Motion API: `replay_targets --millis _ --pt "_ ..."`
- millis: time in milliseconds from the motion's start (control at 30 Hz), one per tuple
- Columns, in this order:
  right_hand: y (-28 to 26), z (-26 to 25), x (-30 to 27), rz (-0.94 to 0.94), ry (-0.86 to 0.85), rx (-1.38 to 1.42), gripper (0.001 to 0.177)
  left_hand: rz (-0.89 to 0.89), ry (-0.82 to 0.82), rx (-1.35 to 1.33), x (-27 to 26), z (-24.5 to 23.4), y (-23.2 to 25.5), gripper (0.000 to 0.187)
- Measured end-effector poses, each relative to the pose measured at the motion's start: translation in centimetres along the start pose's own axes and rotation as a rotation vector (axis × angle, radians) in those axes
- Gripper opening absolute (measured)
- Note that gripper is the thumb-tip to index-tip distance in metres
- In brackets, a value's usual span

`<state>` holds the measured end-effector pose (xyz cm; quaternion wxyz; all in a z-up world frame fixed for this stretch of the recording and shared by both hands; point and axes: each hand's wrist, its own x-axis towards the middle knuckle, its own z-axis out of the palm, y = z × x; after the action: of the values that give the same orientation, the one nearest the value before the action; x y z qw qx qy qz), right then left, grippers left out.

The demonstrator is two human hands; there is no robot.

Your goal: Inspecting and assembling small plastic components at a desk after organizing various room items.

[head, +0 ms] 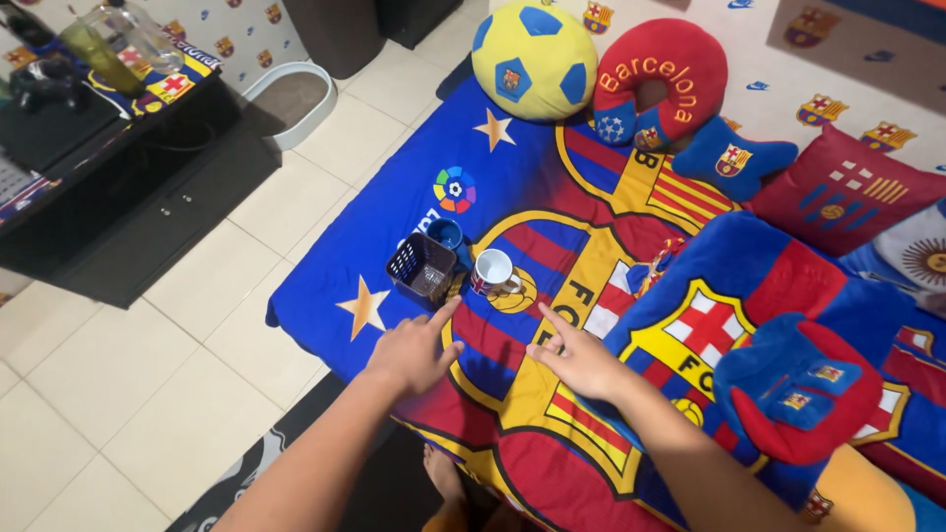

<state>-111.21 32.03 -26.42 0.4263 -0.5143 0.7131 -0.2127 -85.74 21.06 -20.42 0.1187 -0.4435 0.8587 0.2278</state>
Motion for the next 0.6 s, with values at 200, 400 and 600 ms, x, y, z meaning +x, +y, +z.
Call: replay_targets --millis 200,400,600 --pt "1.0 -0.2 4.7 0.004 0.037 0.026 0.09 0.056 0.141 -0.045 5.9 0.1 -1.5 0.073" --pt "0.7 -0.3 9.1 0.138 0.02 0.051 0.088 0.043 0.091 -0.134 10.8 -0.2 -1.9 0.076" --pt "5.7 2.2 14.0 0.095 0.1 0.103 0.083 0.097 0.114 -0.353 16.0 4.1 -2.8 0.077"
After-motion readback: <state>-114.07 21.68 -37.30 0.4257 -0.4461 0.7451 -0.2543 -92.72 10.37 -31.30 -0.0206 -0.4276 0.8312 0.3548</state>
